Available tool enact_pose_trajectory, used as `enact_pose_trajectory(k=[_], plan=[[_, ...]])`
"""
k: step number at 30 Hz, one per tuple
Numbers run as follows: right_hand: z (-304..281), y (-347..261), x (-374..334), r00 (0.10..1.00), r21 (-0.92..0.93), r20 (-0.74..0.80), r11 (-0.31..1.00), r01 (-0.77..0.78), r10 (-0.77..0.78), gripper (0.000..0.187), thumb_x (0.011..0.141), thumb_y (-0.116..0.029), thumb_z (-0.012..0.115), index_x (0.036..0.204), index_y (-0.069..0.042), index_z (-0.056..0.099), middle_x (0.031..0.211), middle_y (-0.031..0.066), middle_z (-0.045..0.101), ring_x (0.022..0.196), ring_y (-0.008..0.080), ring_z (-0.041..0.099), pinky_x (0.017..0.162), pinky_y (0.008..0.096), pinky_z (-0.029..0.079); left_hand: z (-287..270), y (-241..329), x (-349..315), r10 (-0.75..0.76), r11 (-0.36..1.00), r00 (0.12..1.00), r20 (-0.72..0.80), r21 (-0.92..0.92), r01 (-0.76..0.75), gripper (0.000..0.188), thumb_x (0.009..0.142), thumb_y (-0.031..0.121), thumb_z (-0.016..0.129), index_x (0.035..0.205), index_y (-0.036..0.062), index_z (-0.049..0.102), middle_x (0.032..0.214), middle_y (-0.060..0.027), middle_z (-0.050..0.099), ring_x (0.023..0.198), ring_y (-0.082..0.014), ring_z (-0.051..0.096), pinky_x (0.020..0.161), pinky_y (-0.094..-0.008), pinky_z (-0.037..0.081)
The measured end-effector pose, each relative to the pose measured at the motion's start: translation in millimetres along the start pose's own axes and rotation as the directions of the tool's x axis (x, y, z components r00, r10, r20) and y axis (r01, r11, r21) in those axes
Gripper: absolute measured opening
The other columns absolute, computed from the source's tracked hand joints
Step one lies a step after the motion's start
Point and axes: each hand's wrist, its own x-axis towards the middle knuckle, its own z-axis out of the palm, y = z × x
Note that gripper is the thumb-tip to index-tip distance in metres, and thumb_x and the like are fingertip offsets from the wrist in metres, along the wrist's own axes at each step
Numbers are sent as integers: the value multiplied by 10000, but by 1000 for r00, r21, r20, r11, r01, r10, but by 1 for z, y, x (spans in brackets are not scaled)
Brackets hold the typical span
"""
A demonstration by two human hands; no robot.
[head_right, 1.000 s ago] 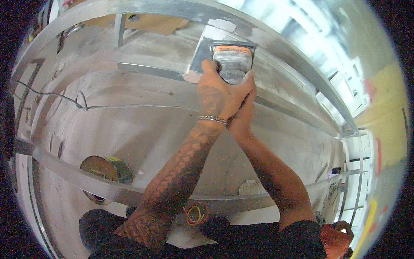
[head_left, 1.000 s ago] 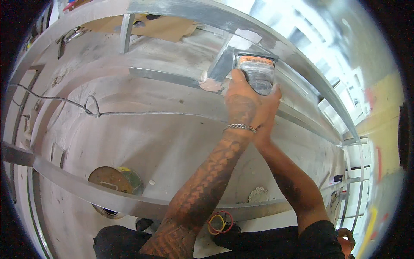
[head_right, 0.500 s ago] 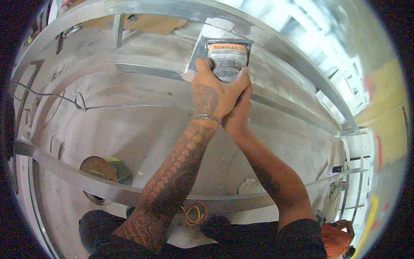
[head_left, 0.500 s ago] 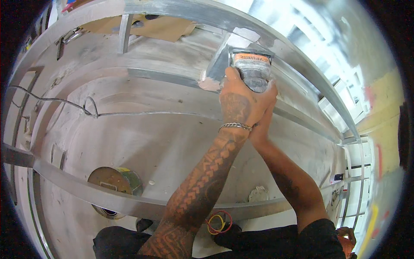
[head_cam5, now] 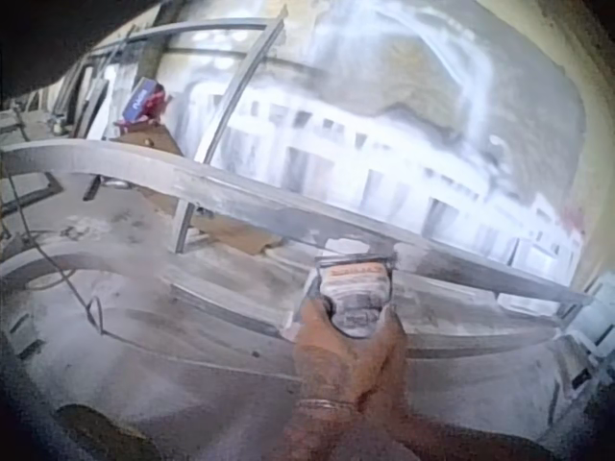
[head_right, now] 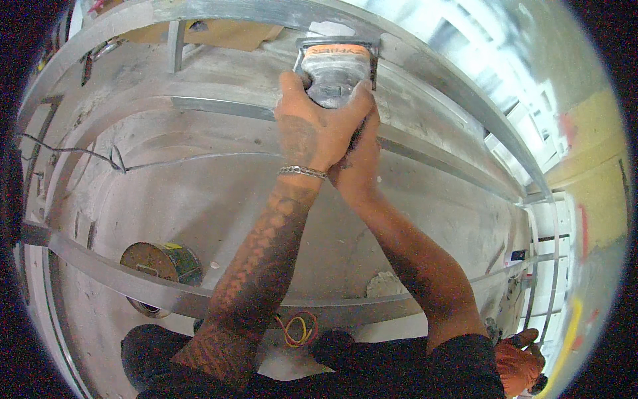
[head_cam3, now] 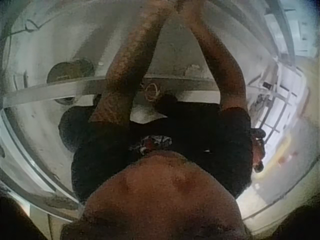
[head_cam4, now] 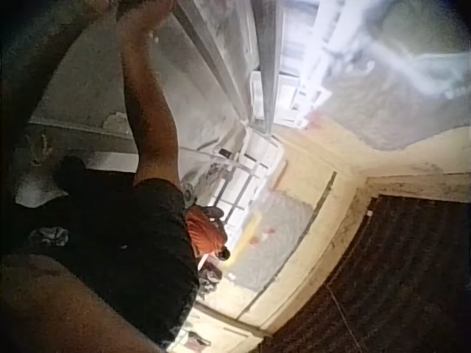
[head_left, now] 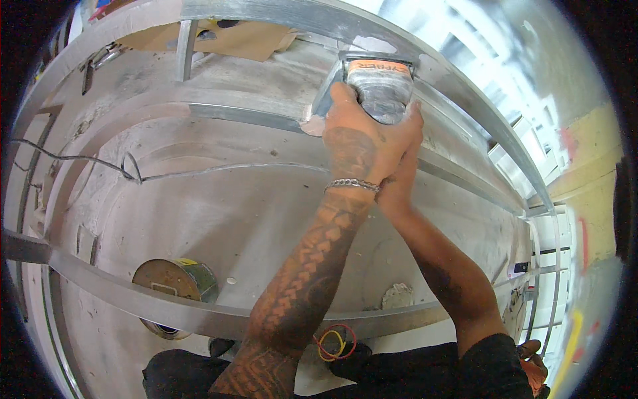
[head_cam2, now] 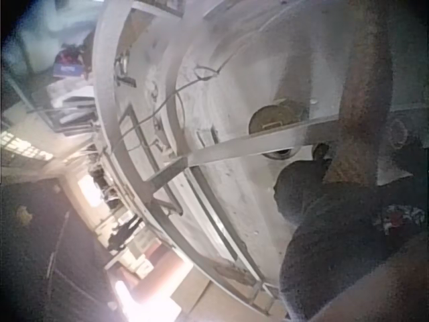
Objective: The person sands the surface of a curved metal frame using a power sander, moving the tool along the length of the metal to smooth the joints.
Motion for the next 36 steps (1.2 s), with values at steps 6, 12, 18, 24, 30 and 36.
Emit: enact_pose_trajectory(k=[6, 12, 18, 24, 30, 36], plan=[[3, -4, 11, 999, 7, -34, 999, 38, -38, 996, 819, -278, 826, 1539, -25, 187, 1426, 211, 462, 1302, 327, 503, 1072, 426, 413, -10, 20, 8, -67, 997, 991, 116, -24, 70, 680, 714, 377, 842, 1075, -61, 467, 945, -250, 669, 881, -393, 693, 817, -463, 548], [1, -9, 3, 999, -35, -33, 999, -40, 39, 918, 879, -264, 770, 1551, -60, 179, 1425, 161, 439, 1306, 286, 470, 1074, 416, 412, -4, 9, 1, 45, 999, 998, 52, -1, -45, 801, 686, 485, 853, 1100, -101, 497, 937, -286, 685, 885, -408, 708, 794, -437, 559], [10, 7, -2, 984, 622, 23, 768, -154, 179, 761, 1002, -209, 607, 1568, -111, 108, 1435, 107, 364, 1342, 221, 400, 1106, 361, 390, -5, 19, 3, -3, 1000, 987, 160, -14, 5, 805, 685, 487, 855, 1102, -99, 491, 915, -271, 677, 871, -390, 708, 788, -440, 560], [-11, -6, 3, 990, 89, -61, 989, -122, 127, 664, 1043, -238, 526, 1560, -70, 144, 1424, 97, 354, 1332, 225, 394, 1119, 372, 366, 7, 20, -3, 34, 999, 988, 153, -12, -33, 779, 681, 463, 864, 1085, -87, 489, 928, -266, 672, 879, -400, 700, 791, -449, 561], [-10, -3, -3, 993, -11, -119, 1000, -27, 25, 678, 1039, -247, 532, 1556, -37, 146, 1428, 113, 349, 1328, 227, 392, 1130, 381, 349, 6, 22, -5, 10, 1000, 976, 215, -4, -10, 746, 677, 454, 869, 1056, -66, 492, 922, -255, 668, 882, -395, 694, 796, -446, 559], [-11, -10, 4, 969, 211, -33, 949, -234, 247, 1028, 836, -228, 785, 1570, 7, 105, 1481, 171, 311, 1413, 298, 339, 1182, 373, 293, 13, 13, -2, 32, 999, 991, 130, -34, -28, 736, 670, 454, 877, 1036, -55, 492, 909, -238, 667, 853, -378, 697, 764, -451, 558]])
